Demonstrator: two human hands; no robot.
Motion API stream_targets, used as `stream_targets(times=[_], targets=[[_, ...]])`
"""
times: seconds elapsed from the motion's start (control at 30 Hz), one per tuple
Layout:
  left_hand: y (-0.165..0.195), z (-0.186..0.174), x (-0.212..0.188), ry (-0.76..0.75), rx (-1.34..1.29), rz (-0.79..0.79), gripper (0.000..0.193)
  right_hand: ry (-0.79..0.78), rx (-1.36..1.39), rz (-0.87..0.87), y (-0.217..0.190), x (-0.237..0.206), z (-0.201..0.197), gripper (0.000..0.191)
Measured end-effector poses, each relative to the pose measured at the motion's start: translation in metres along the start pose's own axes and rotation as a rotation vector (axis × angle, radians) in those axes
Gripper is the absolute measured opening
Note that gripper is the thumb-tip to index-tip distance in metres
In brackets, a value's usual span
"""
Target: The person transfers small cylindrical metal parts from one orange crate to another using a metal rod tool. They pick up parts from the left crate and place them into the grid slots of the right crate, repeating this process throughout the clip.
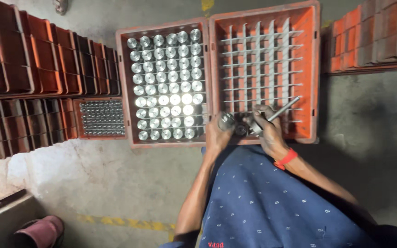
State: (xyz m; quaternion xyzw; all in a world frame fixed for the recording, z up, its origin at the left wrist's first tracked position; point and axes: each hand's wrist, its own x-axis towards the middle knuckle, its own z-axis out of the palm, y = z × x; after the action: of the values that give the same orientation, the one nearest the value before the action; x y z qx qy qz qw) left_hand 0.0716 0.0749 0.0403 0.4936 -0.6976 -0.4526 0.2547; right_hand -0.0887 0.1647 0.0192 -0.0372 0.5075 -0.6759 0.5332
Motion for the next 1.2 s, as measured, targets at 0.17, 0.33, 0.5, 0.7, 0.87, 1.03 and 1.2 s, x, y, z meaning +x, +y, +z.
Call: stream_targets(times=[0.17,0.33,0.5,0.7,0.87,1.03,1.2], targets=[[0.026,0.028,-0.032,-0.231,0.062,-0.1,0.039,-0.028,-0.013,-0.043,-0.029,0.0,0.021,0.019],[0.031,0.048,-0.034,-0.414,0.017,-0.149,0.048,-0.351,-0.213,-0.181,-0.033,-0.004,0.001,0.012],[0.033,0.047,-0.034,-0.554,-0.175,-0.152,0.063,-0.145,-0.134,0.134,-0.027,0.014,-0.029,0.019],[0.02,0.026,-0.035,-0.466,0.362,0.151,0.056,0.116,0.067,-0.019,-0.032,0.039,-0.081,0.017],[-0.021,0.032,-0.037,-0.536,0.329,0.407,0.046,0.148,0.097,-0.043,-0.02,0.033,-0.098,0.014],[-0.062,0.001,-0.021,-0.295,0.199,0.248,0.019,0.267,0.129,-0.032,0.003,0.014,-0.096,0.016],[-0.102,-0.052,0.041,0.105,0.51,0.205,0.051,0.25,0.151,-0.062,0.019,0.004,-0.089,0.016]])
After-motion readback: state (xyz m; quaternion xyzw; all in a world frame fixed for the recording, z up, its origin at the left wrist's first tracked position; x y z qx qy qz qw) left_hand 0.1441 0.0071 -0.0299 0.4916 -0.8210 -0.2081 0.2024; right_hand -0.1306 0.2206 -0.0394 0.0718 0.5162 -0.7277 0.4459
